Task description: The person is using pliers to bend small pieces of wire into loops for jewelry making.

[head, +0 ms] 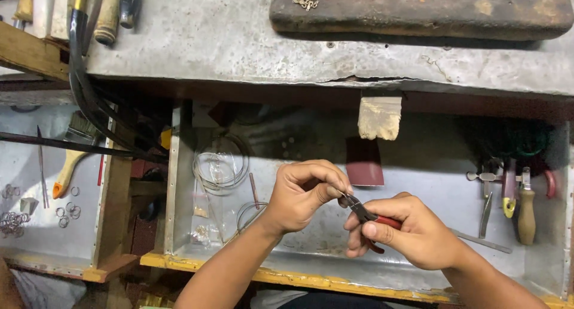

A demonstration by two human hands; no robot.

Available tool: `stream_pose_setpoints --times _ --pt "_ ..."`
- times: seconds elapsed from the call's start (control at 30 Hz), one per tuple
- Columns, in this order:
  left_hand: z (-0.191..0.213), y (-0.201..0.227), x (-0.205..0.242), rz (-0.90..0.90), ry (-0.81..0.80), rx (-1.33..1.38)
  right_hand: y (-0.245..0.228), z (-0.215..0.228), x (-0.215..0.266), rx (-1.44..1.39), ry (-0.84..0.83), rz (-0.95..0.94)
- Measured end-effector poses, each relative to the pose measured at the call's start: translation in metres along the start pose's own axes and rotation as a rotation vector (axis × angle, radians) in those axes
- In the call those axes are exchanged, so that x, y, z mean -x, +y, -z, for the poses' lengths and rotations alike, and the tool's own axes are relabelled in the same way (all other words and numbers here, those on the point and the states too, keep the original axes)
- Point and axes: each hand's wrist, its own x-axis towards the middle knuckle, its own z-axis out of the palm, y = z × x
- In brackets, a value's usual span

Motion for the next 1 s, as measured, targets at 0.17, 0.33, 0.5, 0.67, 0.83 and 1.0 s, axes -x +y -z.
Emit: stream_pose_setpoints --times 0.17,0.33,0.5,0.67,0.83,1.0 --pt "0.0 -0.004 0.001 0.005 -0.005 0.029 0.003 0.002 0.002 0.003 -0.015 -0.013" --pt "0.0 -0.004 0.002 0.026 -0.018 0.052 0.008 0.003 0.006 -0.062 0.007 -0.071" --pt "-0.001 -0.006 0.002 0.03 -0.007 0.048 -0.001 -0.002 0.001 -0.078 -0.032 0.001" --pt "-0.005 -0.008 0.004 0.046 0.012 0.035 -0.003 -0.006 0.0 -0.097 -0.012 -0.025" --pt "-0.01 -0.012 0.007 -0.015 0.071 0.005 -0.002 -0.011 0.0 -0.008 0.01 -0.028" --pt "-0.013 -0.011 0.007 -0.066 0.072 -0.004 -0.004 -0.014 -0.001 -0.043 -0.003 0.001"
